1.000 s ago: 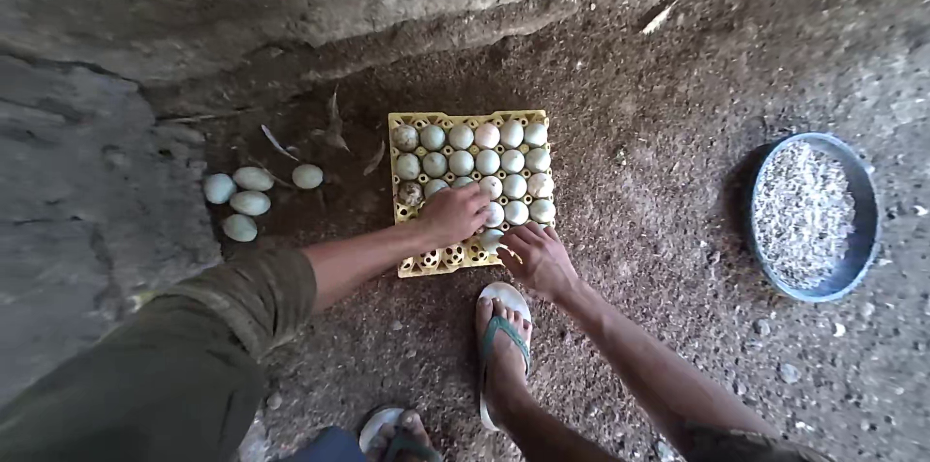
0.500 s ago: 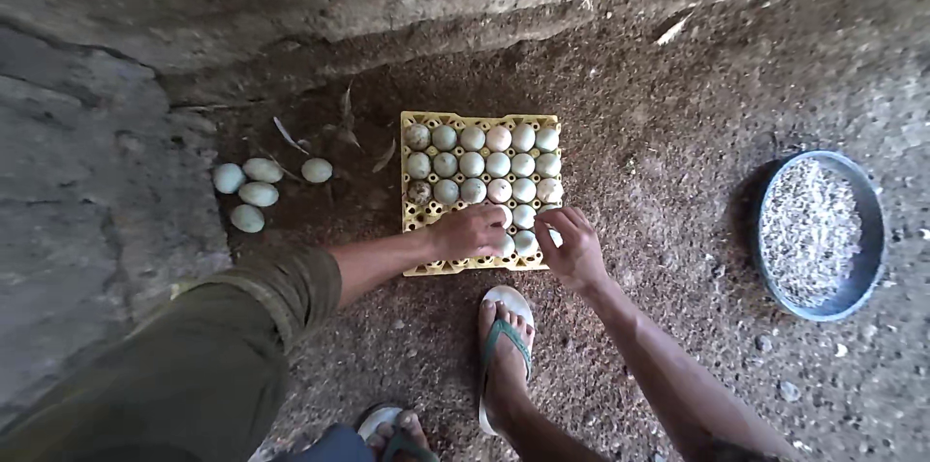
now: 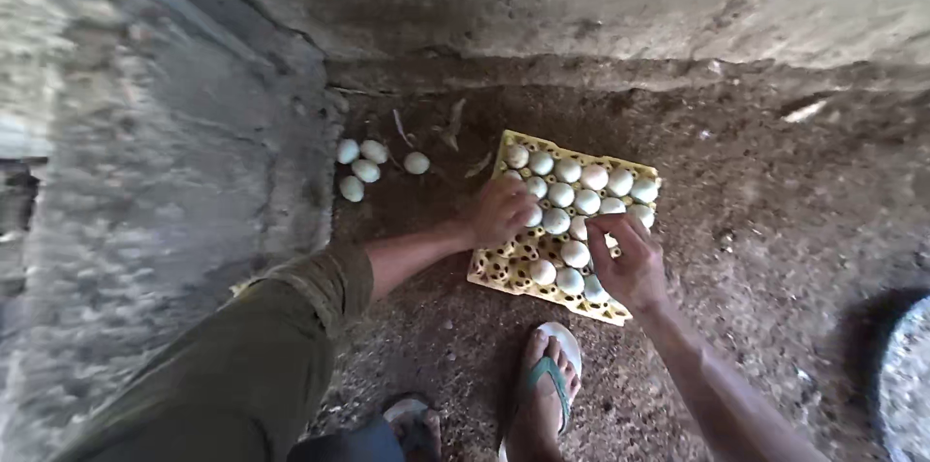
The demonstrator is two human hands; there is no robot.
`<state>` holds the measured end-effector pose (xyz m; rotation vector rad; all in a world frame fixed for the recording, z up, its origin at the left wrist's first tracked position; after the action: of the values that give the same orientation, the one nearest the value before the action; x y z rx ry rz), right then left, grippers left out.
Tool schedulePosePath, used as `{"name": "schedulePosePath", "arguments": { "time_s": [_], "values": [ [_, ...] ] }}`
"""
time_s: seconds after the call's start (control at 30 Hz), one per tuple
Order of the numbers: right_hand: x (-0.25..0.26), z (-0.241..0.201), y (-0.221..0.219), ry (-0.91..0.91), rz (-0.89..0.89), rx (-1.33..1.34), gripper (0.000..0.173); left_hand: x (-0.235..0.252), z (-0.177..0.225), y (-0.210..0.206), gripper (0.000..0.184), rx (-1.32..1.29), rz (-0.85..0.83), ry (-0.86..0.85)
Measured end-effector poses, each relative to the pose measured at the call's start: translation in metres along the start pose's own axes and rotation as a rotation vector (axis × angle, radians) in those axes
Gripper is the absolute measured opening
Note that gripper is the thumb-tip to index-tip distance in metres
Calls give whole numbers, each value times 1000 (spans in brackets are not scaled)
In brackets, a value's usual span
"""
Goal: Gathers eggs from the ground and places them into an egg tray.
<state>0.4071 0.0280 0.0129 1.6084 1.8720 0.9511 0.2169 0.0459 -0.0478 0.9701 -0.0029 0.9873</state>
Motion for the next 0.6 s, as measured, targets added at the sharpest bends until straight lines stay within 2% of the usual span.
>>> {"name": "schedulePosePath", "arguments": {
  "time_s": [0.17,0.23,0.27,0.33,0.43,0.53,0.6],
  "values": [
    [68,-57,-71,143,-294,-58,28,-86,-129,108,36,285,130,709],
    [95,-78,-116,122,-506,-172,30,-128,-163,132,47,300,76,998],
    [106,-86,-141,108,-606,-233,32,-143,-176,136,52,292,26,1088],
    [126,-96,-192,100,-746,-358,37,-160,-191,135,59,282,-91,1192],
    [140,-107,-261,120,-900,-444,41,-164,-193,129,63,301,-171,1277],
    [142,-115,-304,65,-982,-476,47,-159,-196,120,75,352,-279,1318],
    [139,-117,-319,32,-989,-499,46,-157,-201,114,75,390,-297,1312]
  ]
}}
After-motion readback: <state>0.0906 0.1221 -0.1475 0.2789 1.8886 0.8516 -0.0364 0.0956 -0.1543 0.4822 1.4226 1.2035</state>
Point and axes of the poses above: each hand's wrist, its own x-axis towards the middle knuckle, its own y-axis out of the back of the hand, z = x × y, the point moved 8 cm from there along x, towards the middle knuckle, and after that the axes turned 14 degrees about -y, right-handed, at the moved point
